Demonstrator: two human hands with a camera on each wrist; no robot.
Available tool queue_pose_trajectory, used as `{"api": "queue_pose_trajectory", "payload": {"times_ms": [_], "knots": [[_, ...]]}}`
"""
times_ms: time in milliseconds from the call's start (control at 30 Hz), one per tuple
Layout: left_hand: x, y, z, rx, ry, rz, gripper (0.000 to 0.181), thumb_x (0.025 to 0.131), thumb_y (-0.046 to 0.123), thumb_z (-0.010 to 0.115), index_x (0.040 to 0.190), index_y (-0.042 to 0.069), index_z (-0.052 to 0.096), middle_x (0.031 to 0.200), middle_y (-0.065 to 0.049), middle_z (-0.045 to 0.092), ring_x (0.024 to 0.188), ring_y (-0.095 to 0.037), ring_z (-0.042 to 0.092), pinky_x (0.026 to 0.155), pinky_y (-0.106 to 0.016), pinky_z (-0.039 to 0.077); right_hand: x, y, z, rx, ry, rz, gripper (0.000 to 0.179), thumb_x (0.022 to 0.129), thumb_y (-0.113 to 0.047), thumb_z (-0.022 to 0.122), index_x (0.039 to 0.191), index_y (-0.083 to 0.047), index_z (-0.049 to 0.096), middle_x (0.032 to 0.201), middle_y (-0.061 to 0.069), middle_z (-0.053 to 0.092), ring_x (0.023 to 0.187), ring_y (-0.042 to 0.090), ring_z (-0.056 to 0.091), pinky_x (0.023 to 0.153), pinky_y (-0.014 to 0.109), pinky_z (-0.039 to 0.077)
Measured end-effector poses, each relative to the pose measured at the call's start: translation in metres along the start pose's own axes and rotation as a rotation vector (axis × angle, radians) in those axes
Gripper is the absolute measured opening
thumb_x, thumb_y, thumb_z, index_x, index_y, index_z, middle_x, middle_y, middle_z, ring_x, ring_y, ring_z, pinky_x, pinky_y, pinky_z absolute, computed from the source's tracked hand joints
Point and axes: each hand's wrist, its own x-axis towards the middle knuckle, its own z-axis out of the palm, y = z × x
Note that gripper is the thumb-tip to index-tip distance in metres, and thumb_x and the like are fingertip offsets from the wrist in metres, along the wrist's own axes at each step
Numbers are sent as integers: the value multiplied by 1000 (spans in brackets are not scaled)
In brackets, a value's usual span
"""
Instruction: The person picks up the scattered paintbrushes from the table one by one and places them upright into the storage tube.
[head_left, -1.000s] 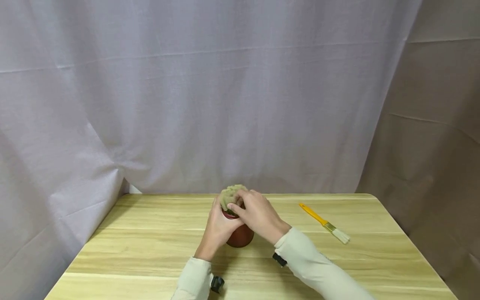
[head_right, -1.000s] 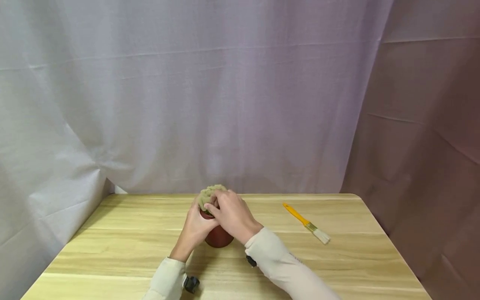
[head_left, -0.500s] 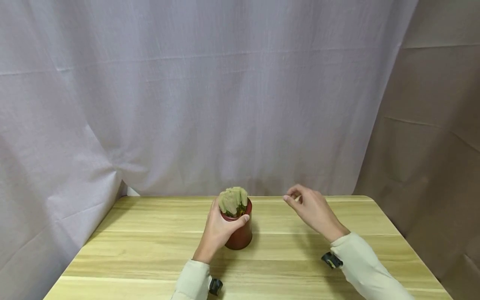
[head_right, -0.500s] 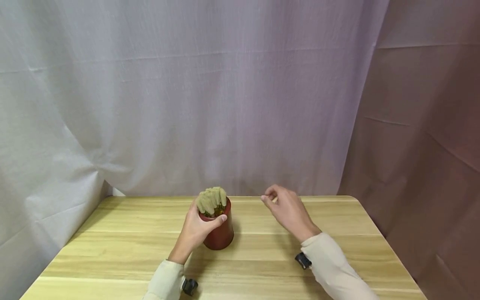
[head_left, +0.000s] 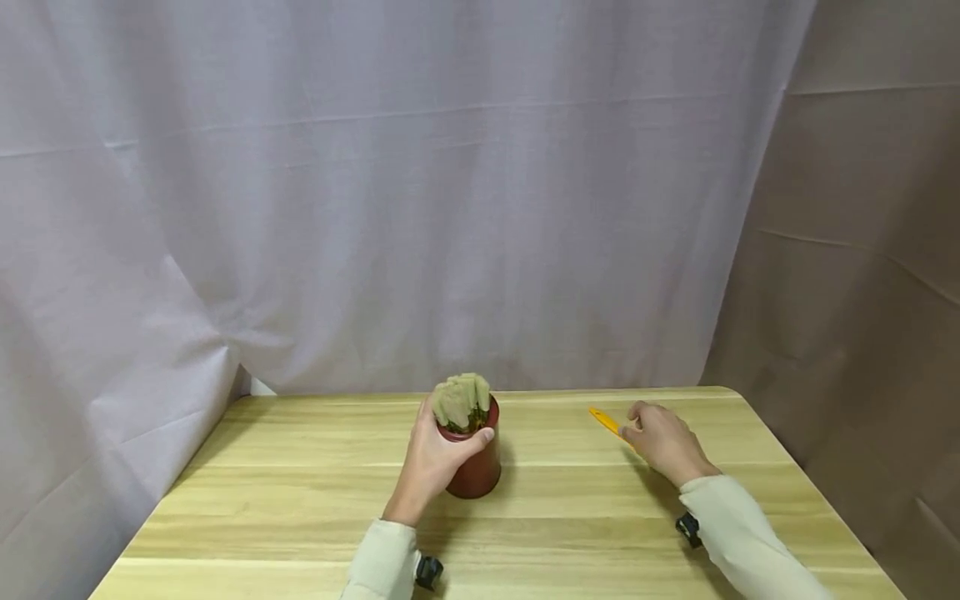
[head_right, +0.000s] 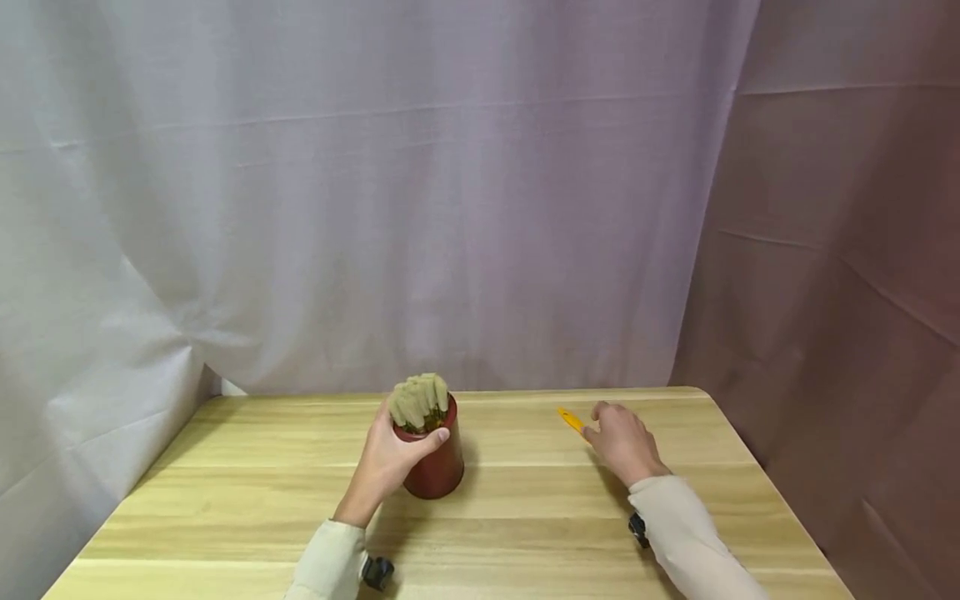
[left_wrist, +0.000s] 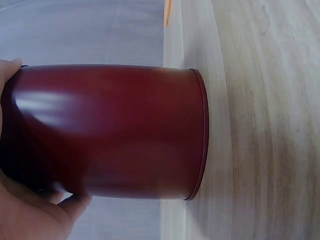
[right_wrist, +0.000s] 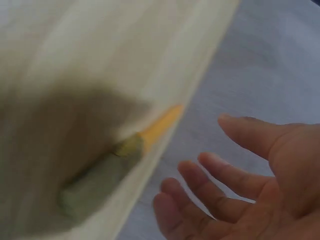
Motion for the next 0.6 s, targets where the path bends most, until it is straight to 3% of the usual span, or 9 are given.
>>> {"api": "queue_pose_trajectory", "payload": {"times_ms": [100, 333, 467, 600], "knots": [[1, -2, 0, -2, -8, 11, 90, 77, 45, 94, 152, 27, 49, 145, -3, 54, 134, -23, 54, 113, -51, 44, 2, 5, 10, -50, -13, 0, 35, 97, -12, 73, 122, 11, 66, 104, 24, 69, 81, 30, 65, 63, 47, 54], [0, -2, 3, -11, -16, 6, 93, 75, 44, 95, 153, 26, 48, 144, -3, 55, 133, -23, 55, 113, -50, 43, 6, 18, 27, -197, 19, -29, 4, 93, 0, 72, 96, 2, 73, 84, 14, 68, 74, 32, 65, 60, 54, 55], [0, -1, 2, -6, -16, 10, 90, 76, 44, 94, 152, 26, 49, 142, -3, 55, 132, -22, 55, 112, -50, 44, 4, 16, 36, -245, 32, -72, 4, 93, 1, 73, 96, -2, 75, 86, 13, 68, 79, 34, 63, 67, 61, 52], [0, -1, -1, 0, -11, 13, 86, 77, 44, 94, 149, 27, 50, 140, -1, 56, 130, -20, 56, 111, -49, 45, -3, 4, 45, -294, 55, -178, 10, 92, 1, 76, 97, -8, 75, 91, 10, 64, 87, 34, 58, 72, 62, 47]]}}
